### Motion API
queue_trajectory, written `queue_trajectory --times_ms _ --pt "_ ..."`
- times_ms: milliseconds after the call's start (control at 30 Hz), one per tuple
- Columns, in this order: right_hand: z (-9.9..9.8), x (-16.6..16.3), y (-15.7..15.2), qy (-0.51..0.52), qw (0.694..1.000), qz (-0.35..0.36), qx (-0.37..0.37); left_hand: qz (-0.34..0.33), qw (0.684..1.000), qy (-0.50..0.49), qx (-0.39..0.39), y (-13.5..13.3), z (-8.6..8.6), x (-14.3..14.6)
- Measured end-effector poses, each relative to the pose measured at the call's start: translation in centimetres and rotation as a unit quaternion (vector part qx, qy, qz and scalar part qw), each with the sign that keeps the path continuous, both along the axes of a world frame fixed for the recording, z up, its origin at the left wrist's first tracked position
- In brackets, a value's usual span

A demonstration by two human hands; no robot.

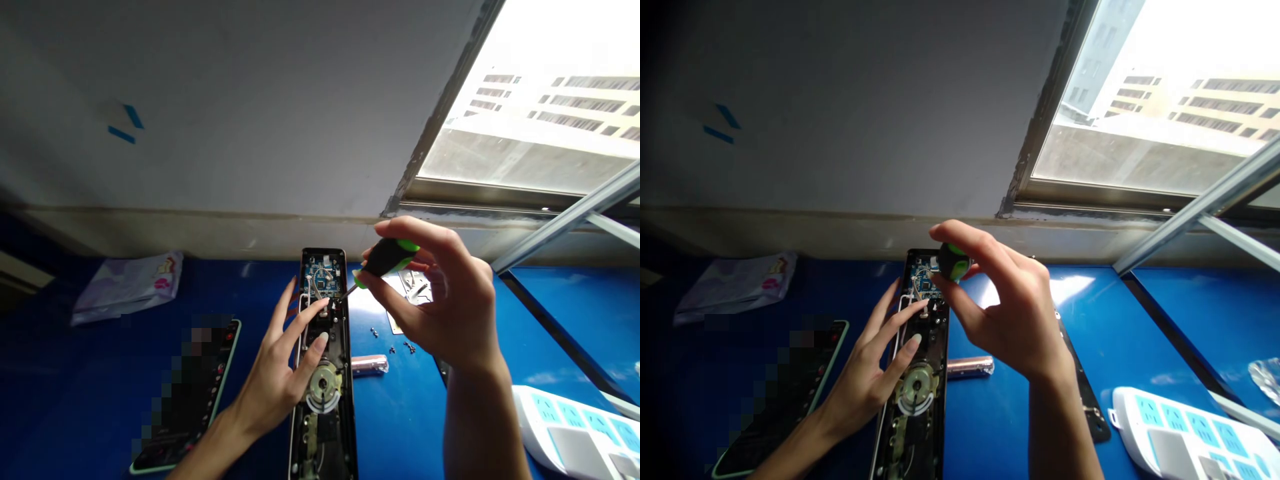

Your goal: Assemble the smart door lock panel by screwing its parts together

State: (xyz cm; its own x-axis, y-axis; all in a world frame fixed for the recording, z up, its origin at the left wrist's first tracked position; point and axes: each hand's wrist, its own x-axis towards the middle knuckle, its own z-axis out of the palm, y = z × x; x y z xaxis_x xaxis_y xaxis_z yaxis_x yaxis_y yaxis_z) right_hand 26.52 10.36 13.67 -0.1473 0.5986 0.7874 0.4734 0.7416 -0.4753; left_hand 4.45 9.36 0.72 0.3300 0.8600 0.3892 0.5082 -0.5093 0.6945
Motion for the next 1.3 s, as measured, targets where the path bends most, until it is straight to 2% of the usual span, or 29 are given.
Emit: queue_trajectory --times_ms 200,533,733,933,1000,1133,1200,1300 --pt "-0.2 -0.1 0.4 -0.010 1.000 -0.001 -0.006 0.017 0.999 -0.026 -0.018 -0.3 0.2 0.4" --pt "-0.3 -0.5 0.3 -0.044 0.999 -0.013 -0.005 -0.006 0.999 -0.015 -0.046 -0.1 -0.1 0.0" --pt "-0.1 -0.9 0.5 -0.089 0.994 -0.036 0.044 -0.021 0.997 -0.051 -0.061 0.0 -0.2 0.1" --pt "0.0 -1.2 0.3 0.022 0.998 0.058 -0.011 -0.017 0.996 -0.064 -0.056 0.3 0.0 0.2" --pt "-0.1 -1.2 0.4 0.052 0.997 0.055 0.014 -0.013 0.996 -0.067 -0.059 0.4 0.0 0.2" --pt "-0.4 -1.3 1.0 0.061 0.996 0.000 0.073 -0.010 0.995 -0.073 -0.067 0.5 -0.1 0.0" --pt "-0.3 -1.3 1.1 0.050 0.997 -0.004 0.066 -0.012 0.995 -0.074 -0.069 0.5 -0.2 -0.1" --pt "-0.2 -1.3 1.0 0.061 0.997 0.048 0.014 -0.015 0.995 -0.076 -0.068 0.5 -0.2 -0.1"
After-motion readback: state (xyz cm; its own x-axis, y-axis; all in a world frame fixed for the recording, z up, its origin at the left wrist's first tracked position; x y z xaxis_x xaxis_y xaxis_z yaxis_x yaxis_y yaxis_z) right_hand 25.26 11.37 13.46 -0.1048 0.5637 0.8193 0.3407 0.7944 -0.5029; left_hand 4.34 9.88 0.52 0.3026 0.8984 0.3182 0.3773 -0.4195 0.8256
